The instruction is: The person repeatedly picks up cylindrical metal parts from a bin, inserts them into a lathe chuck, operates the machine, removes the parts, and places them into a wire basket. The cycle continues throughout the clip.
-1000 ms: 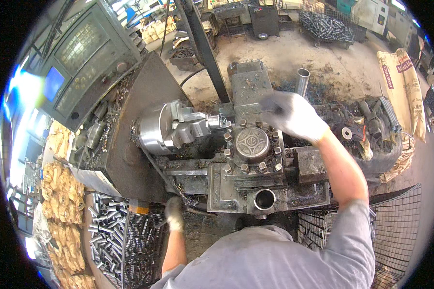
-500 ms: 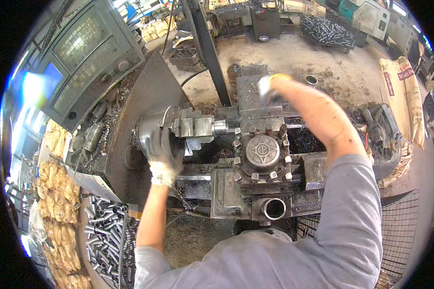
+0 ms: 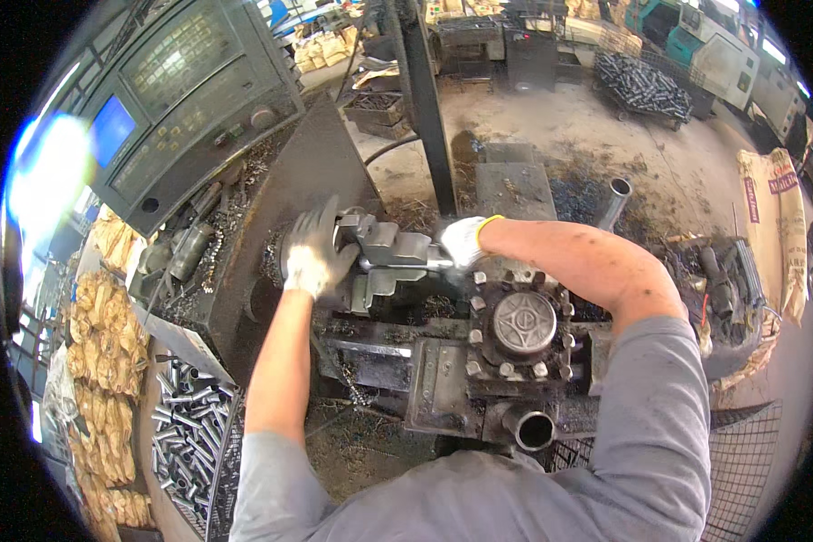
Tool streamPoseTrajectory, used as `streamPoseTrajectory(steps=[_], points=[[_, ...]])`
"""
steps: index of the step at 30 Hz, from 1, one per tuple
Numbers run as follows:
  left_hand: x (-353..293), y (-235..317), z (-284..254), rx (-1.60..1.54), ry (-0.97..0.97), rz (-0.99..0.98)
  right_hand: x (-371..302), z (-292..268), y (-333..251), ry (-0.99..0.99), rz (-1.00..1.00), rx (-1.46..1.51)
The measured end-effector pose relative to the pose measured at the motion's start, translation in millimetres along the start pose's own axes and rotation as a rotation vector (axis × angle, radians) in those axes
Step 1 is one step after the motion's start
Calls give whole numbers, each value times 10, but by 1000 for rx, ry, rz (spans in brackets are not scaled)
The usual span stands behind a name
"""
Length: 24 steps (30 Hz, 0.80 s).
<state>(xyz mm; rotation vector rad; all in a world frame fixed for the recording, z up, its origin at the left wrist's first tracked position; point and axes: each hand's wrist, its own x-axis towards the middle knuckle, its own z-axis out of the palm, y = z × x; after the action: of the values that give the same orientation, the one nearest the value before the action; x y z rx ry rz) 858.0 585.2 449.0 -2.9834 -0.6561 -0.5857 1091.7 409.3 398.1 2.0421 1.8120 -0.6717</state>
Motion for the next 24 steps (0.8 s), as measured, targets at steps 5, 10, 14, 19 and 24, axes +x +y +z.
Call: streamPoseTrajectory(steps=[5,10,14,19,24], points=[[-261,-254,249,-35,281,95,170,55,294,-96,22,540],[-323,-244,258,-41,185,-45,-226,44,42,-84,131,160],[-325,-280,205,-91,217,-23,-966,-178,-27,170,365,-377],[-543,-186,31,-287,275,61,-1909,-411,-886,559,579,-353],[-1632,782,73,-1292,395,117,-2011,210,-2419,1035,532,46]])
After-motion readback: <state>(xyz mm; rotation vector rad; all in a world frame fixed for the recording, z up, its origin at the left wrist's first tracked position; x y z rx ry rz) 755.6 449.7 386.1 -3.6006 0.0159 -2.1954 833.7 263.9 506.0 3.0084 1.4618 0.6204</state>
